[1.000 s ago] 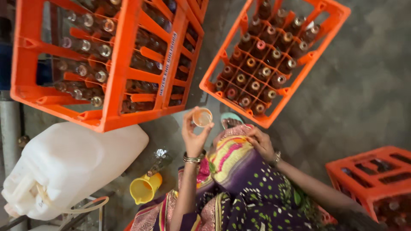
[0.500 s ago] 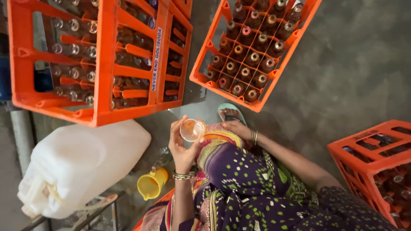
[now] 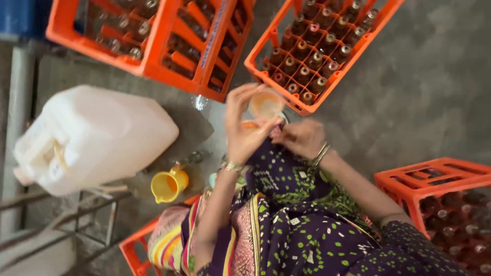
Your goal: The person sits on the floor and fills glass bottles with a reddish liquid from a large white container using a yellow funnel. The person places filled bottles into orange crates and repeats the process for multiple bottles.
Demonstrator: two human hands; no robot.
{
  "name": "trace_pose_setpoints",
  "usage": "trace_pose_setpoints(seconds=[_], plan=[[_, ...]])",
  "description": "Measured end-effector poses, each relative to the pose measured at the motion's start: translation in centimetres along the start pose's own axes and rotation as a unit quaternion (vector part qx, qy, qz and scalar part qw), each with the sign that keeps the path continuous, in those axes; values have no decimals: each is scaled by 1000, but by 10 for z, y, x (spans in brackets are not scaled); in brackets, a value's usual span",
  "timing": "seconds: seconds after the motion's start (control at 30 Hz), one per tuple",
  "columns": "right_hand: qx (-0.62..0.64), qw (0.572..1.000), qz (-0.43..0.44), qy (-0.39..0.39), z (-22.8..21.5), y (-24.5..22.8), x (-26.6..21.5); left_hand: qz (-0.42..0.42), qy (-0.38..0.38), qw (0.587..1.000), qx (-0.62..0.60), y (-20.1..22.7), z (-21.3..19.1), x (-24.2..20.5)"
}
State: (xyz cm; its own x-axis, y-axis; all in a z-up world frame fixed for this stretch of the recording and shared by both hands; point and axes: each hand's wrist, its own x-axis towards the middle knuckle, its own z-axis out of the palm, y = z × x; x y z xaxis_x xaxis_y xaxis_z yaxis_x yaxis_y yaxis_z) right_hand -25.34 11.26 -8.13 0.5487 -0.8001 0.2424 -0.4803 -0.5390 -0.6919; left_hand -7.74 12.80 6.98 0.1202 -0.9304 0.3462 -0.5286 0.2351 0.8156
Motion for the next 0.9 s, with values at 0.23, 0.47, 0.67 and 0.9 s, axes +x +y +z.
trace_pose_setpoints(seconds=[0.23,0.47,0.67,0.9], plan=[[219,964,-91,117,-129,-37,2,117,48,985,117,66,9,-1],[382,914,-57,122,-138,-82,-11,167,83,966,179,89,14,-31],[383,913,-57,126,-117,-84,-12,150,24,957,245,44,-19,-67],[433,868,-30,243,-139,-46,-12,-69,-56,992,86,-51,6,-192]])
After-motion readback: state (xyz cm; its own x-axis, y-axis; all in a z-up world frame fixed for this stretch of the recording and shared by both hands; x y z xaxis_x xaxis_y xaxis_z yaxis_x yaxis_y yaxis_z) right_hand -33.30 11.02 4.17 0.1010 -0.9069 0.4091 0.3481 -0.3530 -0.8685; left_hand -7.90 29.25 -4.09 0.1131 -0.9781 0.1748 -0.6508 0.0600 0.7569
